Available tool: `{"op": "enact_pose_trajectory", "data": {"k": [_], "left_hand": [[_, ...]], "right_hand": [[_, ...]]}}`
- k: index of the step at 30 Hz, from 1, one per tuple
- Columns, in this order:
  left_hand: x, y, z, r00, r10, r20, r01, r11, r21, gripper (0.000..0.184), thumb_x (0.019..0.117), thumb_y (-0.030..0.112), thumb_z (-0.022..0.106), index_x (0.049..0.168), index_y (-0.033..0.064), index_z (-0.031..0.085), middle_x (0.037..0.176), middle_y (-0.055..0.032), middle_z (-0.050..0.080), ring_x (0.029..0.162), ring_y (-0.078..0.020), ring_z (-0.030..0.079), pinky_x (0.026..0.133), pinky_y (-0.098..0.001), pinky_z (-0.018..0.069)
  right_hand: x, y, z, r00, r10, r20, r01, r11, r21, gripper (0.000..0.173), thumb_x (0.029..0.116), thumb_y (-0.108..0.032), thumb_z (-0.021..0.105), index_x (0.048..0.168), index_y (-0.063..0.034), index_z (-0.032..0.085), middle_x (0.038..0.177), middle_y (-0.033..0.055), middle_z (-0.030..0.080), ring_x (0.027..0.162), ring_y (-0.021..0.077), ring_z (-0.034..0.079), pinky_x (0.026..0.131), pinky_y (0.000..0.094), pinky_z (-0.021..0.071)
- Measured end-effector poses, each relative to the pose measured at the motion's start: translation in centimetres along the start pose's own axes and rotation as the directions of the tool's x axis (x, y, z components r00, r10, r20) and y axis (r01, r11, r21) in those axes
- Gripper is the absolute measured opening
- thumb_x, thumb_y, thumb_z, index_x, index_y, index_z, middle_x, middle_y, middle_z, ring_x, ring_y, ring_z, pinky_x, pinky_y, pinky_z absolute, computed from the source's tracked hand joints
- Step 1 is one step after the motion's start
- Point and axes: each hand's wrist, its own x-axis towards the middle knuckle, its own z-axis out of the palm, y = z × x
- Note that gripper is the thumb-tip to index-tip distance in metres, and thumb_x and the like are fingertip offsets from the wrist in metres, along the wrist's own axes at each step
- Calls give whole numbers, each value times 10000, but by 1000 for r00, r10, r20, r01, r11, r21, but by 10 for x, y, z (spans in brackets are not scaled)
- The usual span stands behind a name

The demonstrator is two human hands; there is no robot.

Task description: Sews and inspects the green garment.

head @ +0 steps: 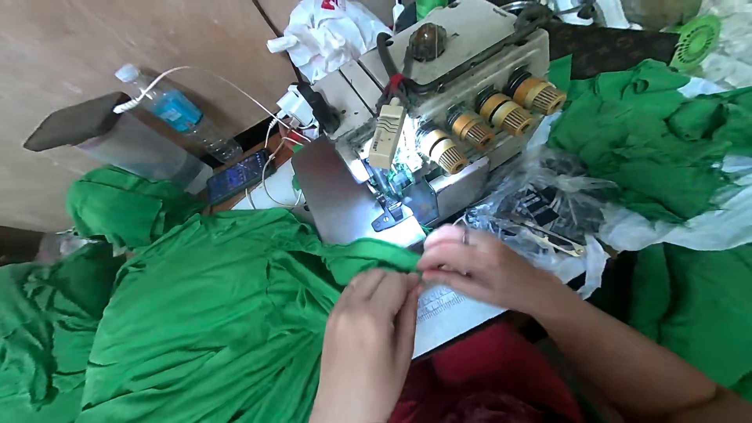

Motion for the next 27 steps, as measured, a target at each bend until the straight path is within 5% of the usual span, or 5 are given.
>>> {"op": "enact_pose_trajectory", "data": {"k": [6, 12, 15, 18, 27], "left_hand": [[22, 3, 20, 999, -31, -30, 31, 1000, -7, 166, 949, 220, 661, 1049, 112, 736, 934, 10, 720, 879, -97, 680, 782, -262, 558], [-6, 0, 24, 1000, -10, -30, 13, 995, 99, 205, 955, 336, 642, 938, 203, 796, 842, 30, 689, 768, -84, 664, 636, -227, 531], [-17, -4, 19, 996, 20, -89, -21, 1000, -12, 160, 956, 238, 661, 920, 148, 788, 981, -43, 690, 966, -89, 621, 856, -169, 485], [-19, -6, 17, 988, 37, -152, -63, 983, -172, 134, 968, 188, 662, 943, 93, 753, 962, -35, 685, 921, -23, 630, 826, -115, 504], [-28, -9, 21, 959, -282, 8, 176, 576, -798, 101, 1049, 64, 445, 1047, 65, 546, 1028, 7, 732, 870, -61, 712, 763, -226, 600]], "right_hand": [[0, 5, -18, 993, 106, -55, -106, 994, -7, 206, 1022, -219, 600, 975, -55, 715, 903, 31, 638, 825, 27, 602, 749, 141, 510], [-46, -7, -45, 936, 343, -80, -352, 914, -204, 261, 1036, -278, 569, 1124, -111, 748, 1076, 85, 711, 776, 131, 666, 672, 301, 576], [-62, 6, -75, 873, 466, -144, -482, 777, -404, 218, 996, -194, 592, 1039, -85, 776, 1029, 106, 724, 916, 265, 701, 785, 470, 587], [-72, 16, -87, 825, 559, -78, -522, 703, -483, 199, 952, -180, 689, 1078, -50, 772, 1060, 167, 733, 1058, 412, 672, 894, 624, 529], [-76, 19, -82, 797, 590, -133, -596, 729, -337, 224, 970, -107, 628, 1136, -25, 754, 1028, 187, 676, 905, 342, 660, 785, 571, 539]]}}
